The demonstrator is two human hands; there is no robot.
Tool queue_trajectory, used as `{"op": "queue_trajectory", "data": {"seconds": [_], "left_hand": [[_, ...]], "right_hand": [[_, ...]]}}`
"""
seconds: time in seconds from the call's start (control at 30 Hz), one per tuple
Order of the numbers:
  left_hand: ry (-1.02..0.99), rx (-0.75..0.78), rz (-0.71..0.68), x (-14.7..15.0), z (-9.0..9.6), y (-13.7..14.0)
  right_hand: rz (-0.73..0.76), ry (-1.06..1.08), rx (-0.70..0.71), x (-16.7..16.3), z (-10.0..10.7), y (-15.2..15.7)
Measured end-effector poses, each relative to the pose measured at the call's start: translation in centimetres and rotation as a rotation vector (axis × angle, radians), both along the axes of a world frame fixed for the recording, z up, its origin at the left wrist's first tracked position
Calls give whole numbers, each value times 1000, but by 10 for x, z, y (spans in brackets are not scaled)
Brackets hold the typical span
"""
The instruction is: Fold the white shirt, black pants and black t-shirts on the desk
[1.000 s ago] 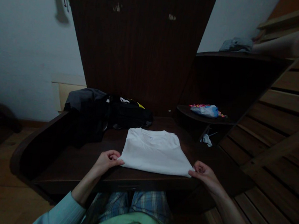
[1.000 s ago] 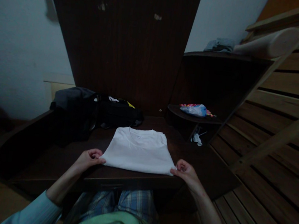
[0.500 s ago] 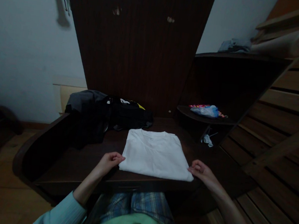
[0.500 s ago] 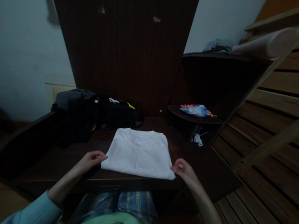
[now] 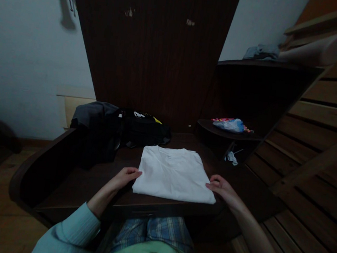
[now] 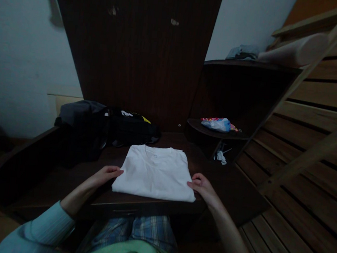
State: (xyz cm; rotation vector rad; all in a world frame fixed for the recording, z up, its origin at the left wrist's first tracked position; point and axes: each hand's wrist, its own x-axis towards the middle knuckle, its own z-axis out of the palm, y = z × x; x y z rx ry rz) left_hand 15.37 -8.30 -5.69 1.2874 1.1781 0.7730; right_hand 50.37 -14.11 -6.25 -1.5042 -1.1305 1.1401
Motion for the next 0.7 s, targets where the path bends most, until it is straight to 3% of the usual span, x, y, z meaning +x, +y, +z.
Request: {"op": "queue_trajectory", "data": {"seconds": [0.3, 0.53, 0.7], "left_hand": [[-7, -12, 77, -6, 2, 2], [94, 72, 181, -9, -5, 5], [162, 88, 54, -12, 1, 10]], "right_hand": [[-32, -60, 93, 7, 1, 5], [-54, -15, 28, 7, -5, 5], [-7, 4, 2, 14, -5, 7]]}}
